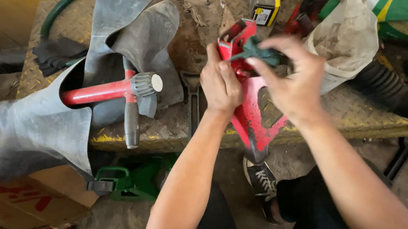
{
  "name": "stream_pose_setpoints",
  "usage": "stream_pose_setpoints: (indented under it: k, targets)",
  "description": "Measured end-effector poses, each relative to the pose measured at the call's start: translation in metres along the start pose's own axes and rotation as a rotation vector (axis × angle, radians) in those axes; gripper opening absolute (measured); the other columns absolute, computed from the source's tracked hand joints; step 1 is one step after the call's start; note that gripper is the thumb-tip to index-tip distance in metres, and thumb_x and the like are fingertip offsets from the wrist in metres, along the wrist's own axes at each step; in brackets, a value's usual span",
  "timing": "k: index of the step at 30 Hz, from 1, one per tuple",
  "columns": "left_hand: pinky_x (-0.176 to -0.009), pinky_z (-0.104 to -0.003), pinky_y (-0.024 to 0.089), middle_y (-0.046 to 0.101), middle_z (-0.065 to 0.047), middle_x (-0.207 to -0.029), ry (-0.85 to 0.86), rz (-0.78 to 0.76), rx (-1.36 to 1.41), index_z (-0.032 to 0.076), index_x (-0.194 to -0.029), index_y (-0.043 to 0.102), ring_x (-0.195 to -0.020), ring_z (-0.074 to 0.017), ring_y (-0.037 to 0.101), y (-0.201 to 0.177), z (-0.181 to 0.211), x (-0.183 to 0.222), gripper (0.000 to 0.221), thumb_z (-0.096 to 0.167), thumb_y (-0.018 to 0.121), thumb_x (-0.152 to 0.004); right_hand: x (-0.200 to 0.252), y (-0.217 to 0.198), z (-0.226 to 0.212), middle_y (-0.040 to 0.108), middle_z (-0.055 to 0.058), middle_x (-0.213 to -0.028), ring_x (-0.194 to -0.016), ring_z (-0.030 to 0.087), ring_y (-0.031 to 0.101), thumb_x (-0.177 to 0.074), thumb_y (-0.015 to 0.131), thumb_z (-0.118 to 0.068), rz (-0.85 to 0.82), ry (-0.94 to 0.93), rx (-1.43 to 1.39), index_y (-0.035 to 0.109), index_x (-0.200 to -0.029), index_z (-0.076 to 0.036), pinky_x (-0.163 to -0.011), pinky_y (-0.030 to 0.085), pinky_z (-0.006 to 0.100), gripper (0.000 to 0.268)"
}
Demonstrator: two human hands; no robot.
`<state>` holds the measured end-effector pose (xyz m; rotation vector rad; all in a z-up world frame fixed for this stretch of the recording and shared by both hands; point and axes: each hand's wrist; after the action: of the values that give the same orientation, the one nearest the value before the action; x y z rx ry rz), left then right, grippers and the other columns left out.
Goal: Cleaning a floor jack and other mechanical components using a cloth.
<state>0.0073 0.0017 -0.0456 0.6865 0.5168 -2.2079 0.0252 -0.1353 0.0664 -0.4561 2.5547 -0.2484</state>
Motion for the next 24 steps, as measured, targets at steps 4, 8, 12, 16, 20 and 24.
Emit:
stream_pose_setpoints:
  k: [4,8,12,16,20,24]
  targets:
    - [-0.069,-0.052,0.051,0.062,-0.026,-0.092,0.094,0.004,-0.016,-0.001,-0.131,0.049,-0.082,-0.0483,0.065,0.0,0.0,0.004,0.08,0.069,0.02,-0.106,0.008,0.005,0.011,0.071,0.009,-0.112,-0.098,0.022,0.072,-0.086,0.086,-0.007,-0.114,-0.329,0.278,0.079,-0.109,-0.006,-0.085,0.06,0.03,0.024]
    - [-0.064,-0.052,0.05,0.061,-0.023,-0.082,0.075,-0.013,-0.02,-0.003,-0.133,0.047,-0.077,-0.0463,0.065,-0.003,-0.002,0.003,0.1,0.085,0.022,-0.095,0.007,-0.01,-0.001,0.069,0.007,-0.112,-0.101,0.023,0.069,-0.083,0.084,-0.005,-0.315,-0.473,0.382,0.08,-0.11,-0.006,-0.091,0.057,0.034,0.027]
    - [-0.064,-0.053,0.048,0.06,-0.022,-0.08,0.038,-0.077,-0.054,-0.001,-0.13,0.048,-0.077,-0.0469,0.064,-0.001,-0.004,0.005,0.099,0.088,0.024,-0.093,0.006,-0.017,0.003,0.068,0.009,-0.11,-0.1,0.022,0.069,-0.081,0.083,-0.006,-0.353,-0.369,0.322,0.078,-0.108,-0.006,-0.088,0.056,0.032,0.027]
    - [-0.066,-0.052,0.051,0.064,-0.022,-0.083,0.048,-0.086,-0.061,0.0,-0.13,0.048,-0.08,-0.0466,0.067,-0.005,0.001,0.004,0.091,0.083,0.037,-0.093,0.001,-0.017,0.009,0.069,0.009,-0.112,-0.1,0.022,0.07,-0.087,0.079,-0.006,-0.25,-0.221,0.283,0.078,-0.112,-0.007,-0.083,0.056,0.031,0.025]
    - [-0.073,-0.05,0.058,0.07,-0.022,-0.094,0.038,-0.051,-0.064,0.001,-0.128,0.05,-0.089,-0.0451,0.071,-0.011,0.024,-0.003,0.072,0.065,0.063,-0.096,-0.017,-0.019,0.061,0.074,0.012,-0.112,-0.103,0.019,0.07,-0.097,0.08,-0.011,-0.038,-0.179,0.388,0.078,-0.117,-0.003,-0.092,0.055,0.033,0.022]
    - [-0.071,-0.05,0.058,0.071,-0.022,-0.091,0.003,-0.029,-0.142,0.001,-0.125,0.051,-0.085,-0.044,0.072,-0.008,0.029,-0.004,0.066,0.054,0.073,-0.091,-0.033,-0.015,0.101,0.077,0.004,-0.098,-0.087,0.01,0.068,-0.099,0.067,-0.018,-0.21,0.223,0.23,0.075,-0.118,-0.006,-0.08,0.055,0.027,0.024]
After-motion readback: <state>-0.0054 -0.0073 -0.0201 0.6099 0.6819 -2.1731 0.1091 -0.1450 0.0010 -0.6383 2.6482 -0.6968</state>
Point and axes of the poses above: each hand's wrist, its own x-axis away from the middle knuckle, its own y-axis out of the palm, z = x × y
